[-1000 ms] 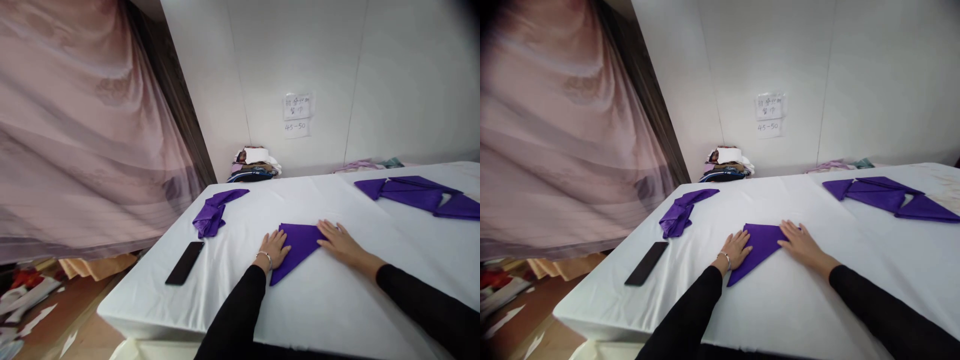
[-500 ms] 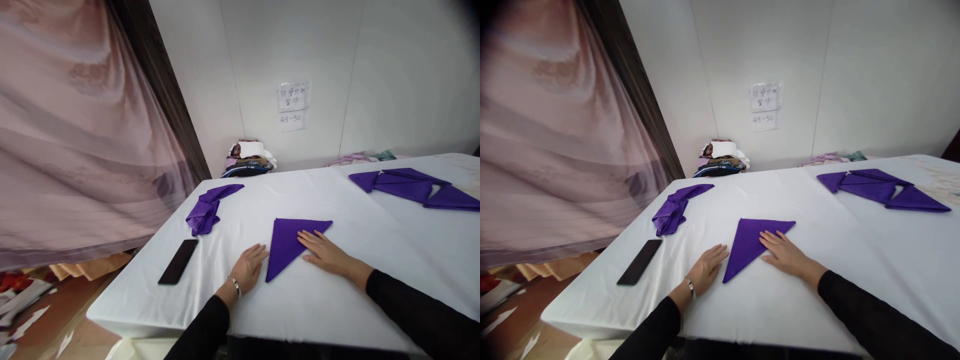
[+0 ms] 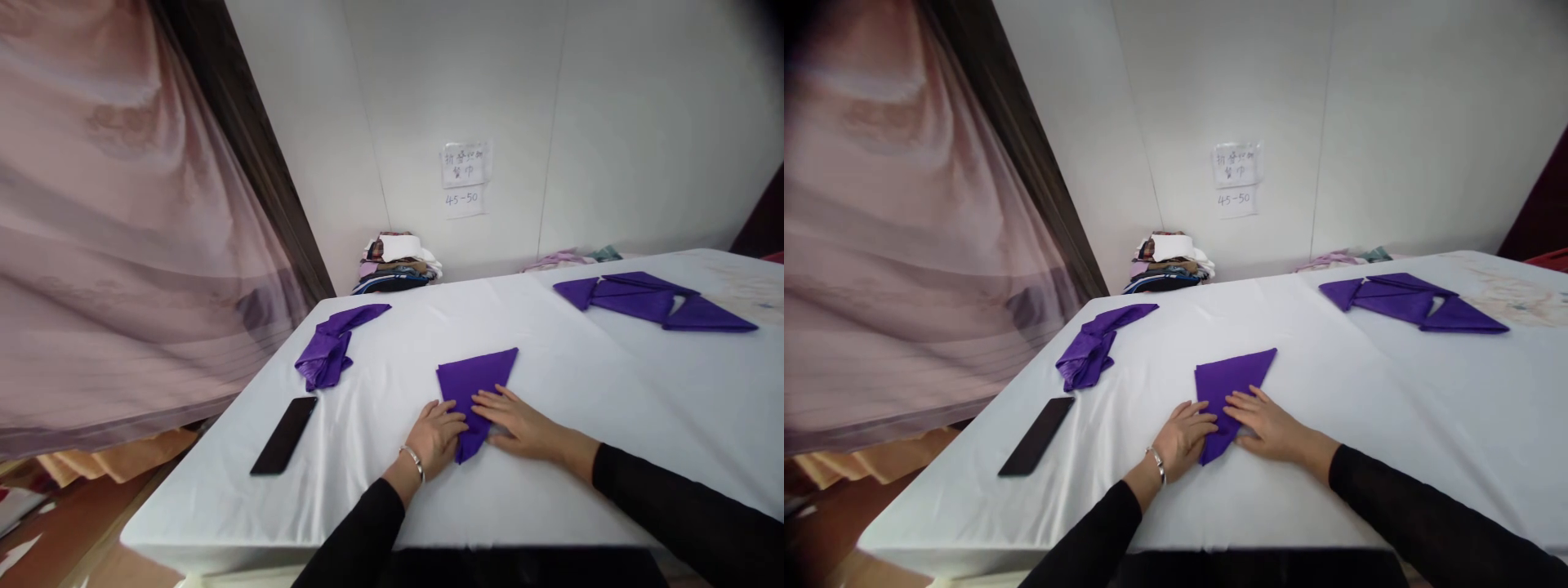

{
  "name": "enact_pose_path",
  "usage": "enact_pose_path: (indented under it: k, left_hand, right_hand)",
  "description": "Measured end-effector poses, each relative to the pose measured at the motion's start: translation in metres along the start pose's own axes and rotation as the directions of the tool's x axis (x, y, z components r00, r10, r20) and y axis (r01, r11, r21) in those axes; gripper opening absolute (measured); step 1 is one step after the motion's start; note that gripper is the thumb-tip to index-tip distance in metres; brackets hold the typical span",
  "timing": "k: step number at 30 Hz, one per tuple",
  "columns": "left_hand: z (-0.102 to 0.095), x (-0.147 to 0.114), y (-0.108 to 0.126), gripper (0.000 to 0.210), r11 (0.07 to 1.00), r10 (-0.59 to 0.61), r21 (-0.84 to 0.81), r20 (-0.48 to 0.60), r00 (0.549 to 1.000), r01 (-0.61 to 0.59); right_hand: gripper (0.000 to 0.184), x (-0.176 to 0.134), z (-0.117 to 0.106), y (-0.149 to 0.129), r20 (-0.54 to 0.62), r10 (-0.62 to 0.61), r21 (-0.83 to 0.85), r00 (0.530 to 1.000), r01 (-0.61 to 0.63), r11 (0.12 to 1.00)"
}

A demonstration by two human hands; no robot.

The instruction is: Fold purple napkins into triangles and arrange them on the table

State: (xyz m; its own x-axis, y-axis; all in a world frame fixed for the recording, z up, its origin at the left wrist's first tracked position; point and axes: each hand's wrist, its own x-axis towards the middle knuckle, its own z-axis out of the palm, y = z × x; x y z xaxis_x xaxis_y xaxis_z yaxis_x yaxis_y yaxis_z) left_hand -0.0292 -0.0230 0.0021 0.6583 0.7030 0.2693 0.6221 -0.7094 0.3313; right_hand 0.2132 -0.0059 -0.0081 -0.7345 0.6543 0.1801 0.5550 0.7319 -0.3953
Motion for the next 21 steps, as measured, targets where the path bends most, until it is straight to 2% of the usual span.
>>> enact_pose_path:
  k: [3, 6, 9, 12, 14, 16, 18, 21]
  left_hand:
    - [0.004, 0.002, 0.023, 0.028, 0.995, -0.017, -0.100, -0.058, 0.998, 0.011]
    - [0.004, 0.002, 0.043, 0.022, 0.986, -0.065, -0.158, -0.054, 0.996, 0.056]
    - [-0.002, 0.002, 0.053, 0.021, 0.935, -0.068, -0.346, 0.045, 0.997, 0.079]
    - [-0.015, 0.002, 0.048, 0.029, 0.771, -0.079, -0.615, 0.166, 0.983, 0.165]
    - [-0.022, 0.003, 0.040, 0.031, 0.705, -0.122, -0.671, 0.203, 0.972, 0.229]
    - [-0.025, 0.006, 0.032, 0.033, 0.718, -0.179, -0.640, 0.209, 0.961, 0.273]
    - [-0.025, 0.010, 0.025, 0.038, 0.749, -0.243, -0.588, 0.186, 0.952, 0.306]
    - [-0.018, 0.018, 0.017, 0.042, 0.762, -0.326, -0.560, 0.103, 0.940, 0.326]
  right_hand:
    - [0.051, -0.011, 0.007, -0.018, -0.045, -0.084, 0.048, 0.995, 0.086, 0.995]
    - [0.050, -0.022, 0.015, -0.029, -0.113, -0.075, 0.122, 0.991, 0.089, 0.989]
    - [0.041, -0.031, 0.015, -0.038, -0.139, -0.033, 0.261, 0.990, 0.069, 0.963]
    - [0.029, -0.037, 0.006, -0.050, -0.097, 0.072, 0.446, 0.993, -0.022, 0.895]
    - [0.023, -0.037, -0.002, -0.056, -0.011, 0.169, 0.585, 0.986, -0.131, 0.801]
    - [0.023, -0.033, -0.010, -0.056, 0.080, 0.245, 0.713, 0.966, -0.227, 0.664]
    - [0.029, -0.024, -0.017, -0.046, 0.130, 0.313, 0.818, 0.941, -0.280, 0.502]
    - [0.035, -0.002, -0.025, -0.019, 0.152, 0.437, 0.915, 0.887, -0.293, 0.277]
